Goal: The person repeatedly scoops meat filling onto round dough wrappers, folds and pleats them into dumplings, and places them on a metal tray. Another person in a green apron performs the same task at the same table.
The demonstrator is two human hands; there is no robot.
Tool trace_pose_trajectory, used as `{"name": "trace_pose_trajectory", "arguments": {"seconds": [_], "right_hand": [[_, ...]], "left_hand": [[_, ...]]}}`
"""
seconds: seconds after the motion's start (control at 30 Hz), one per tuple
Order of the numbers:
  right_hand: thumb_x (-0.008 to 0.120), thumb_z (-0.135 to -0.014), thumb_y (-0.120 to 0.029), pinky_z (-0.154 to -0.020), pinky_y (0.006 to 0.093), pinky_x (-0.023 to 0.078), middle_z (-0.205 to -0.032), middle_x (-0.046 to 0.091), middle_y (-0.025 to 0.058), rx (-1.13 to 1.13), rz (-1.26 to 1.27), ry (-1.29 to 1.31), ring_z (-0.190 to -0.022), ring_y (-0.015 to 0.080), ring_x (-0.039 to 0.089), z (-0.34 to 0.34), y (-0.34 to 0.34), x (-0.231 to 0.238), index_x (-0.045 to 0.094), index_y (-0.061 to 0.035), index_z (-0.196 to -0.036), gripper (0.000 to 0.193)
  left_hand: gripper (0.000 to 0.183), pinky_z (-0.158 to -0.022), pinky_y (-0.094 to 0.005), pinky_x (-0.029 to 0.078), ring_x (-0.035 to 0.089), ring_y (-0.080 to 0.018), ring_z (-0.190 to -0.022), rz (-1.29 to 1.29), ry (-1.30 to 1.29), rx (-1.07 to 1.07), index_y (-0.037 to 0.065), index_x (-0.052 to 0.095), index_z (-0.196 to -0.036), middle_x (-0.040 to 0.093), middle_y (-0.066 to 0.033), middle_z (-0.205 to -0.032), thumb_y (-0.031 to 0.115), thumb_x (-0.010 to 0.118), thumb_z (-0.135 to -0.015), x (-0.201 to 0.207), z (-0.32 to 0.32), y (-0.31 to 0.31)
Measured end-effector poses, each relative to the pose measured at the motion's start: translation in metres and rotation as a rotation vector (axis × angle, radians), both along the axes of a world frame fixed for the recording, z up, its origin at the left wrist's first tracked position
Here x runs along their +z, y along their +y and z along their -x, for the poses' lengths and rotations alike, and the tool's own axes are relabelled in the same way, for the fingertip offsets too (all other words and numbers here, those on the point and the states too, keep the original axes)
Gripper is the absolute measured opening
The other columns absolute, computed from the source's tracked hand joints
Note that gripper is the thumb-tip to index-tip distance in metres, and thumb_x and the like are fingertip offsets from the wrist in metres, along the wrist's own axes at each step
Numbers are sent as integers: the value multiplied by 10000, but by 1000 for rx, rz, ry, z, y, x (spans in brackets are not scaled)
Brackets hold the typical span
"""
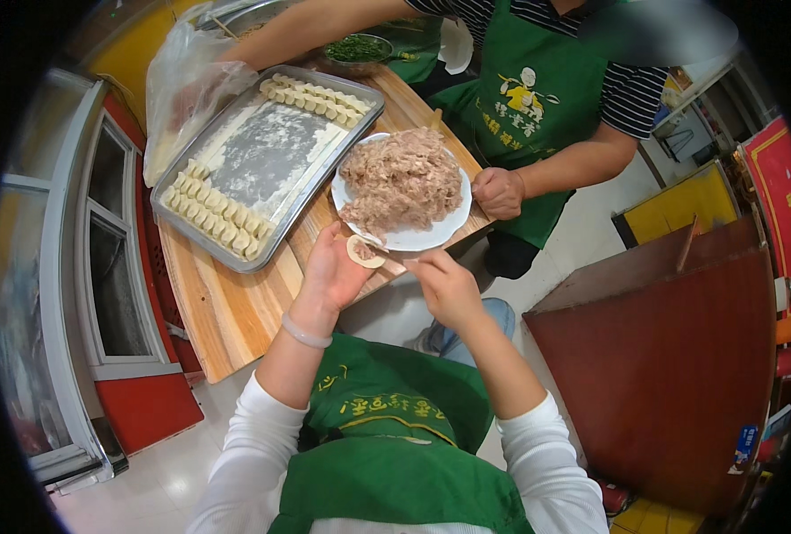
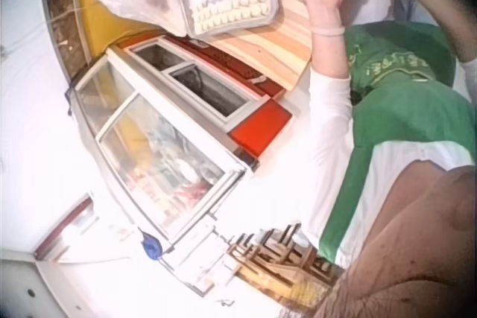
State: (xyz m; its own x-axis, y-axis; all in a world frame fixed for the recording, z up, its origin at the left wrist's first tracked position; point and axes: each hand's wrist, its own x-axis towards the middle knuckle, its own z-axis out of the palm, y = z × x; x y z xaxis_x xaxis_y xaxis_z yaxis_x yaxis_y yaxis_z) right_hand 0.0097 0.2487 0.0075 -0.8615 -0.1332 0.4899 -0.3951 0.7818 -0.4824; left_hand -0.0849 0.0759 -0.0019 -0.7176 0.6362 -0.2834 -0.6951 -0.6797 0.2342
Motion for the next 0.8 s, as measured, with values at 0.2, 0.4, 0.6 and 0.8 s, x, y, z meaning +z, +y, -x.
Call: {"name": "trace_pose_trajectory", "arguments": {"seconds": [0.2, 0.4, 0.6, 0.8], "right_hand": [[589, -756, 55, -656, 312, 496, -860, 589, 115, -102, 139, 3, -754, 268, 611, -1, 12, -3, 641, -7, -946, 206], [585, -745, 51, -639, 342, 499, -868, 580, 106, -96, 21, 6, -756, 277, 605, -8, -12, -6, 637, -33, -963, 239], [580, -752, 0, -596, 298, 476, -850, 585, 89, -43, 59, 20, -695, 230, 591, -22, -7, -7, 645, -54, -994, 256], [608, -832, -66, -623, 234, 430, -764, 602, 25, 43, 901, -580, -697, 87, 546, -15, -9, -9, 668, 24, -913, 135]], "left_hand": [[524, -1055, -419, 313, 421, -295, -1223, 38, 16, 22, -36, 331, -1321, 435, -186, -1320, 330, 257, -953, -4, -3, -1], [527, -1051, -417, 319, 419, -299, -1223, -11, 27, -15, -46, 326, -1320, 432, -190, -1321, 325, 257, -953, -2, -2, 3], [498, -1021, -422, 358, 477, -321, -1156, 104, 6, 66, -87, 365, -1249, 489, -231, -1235, 294, 223, -961, -1, -15, -13], [515, -1012, -415, 371, 492, -318, -1155, 215, 97, 112, -129, 423, -1194, 536, -240, -1175, 271, 214, -945, -2, -40, -19]]}}
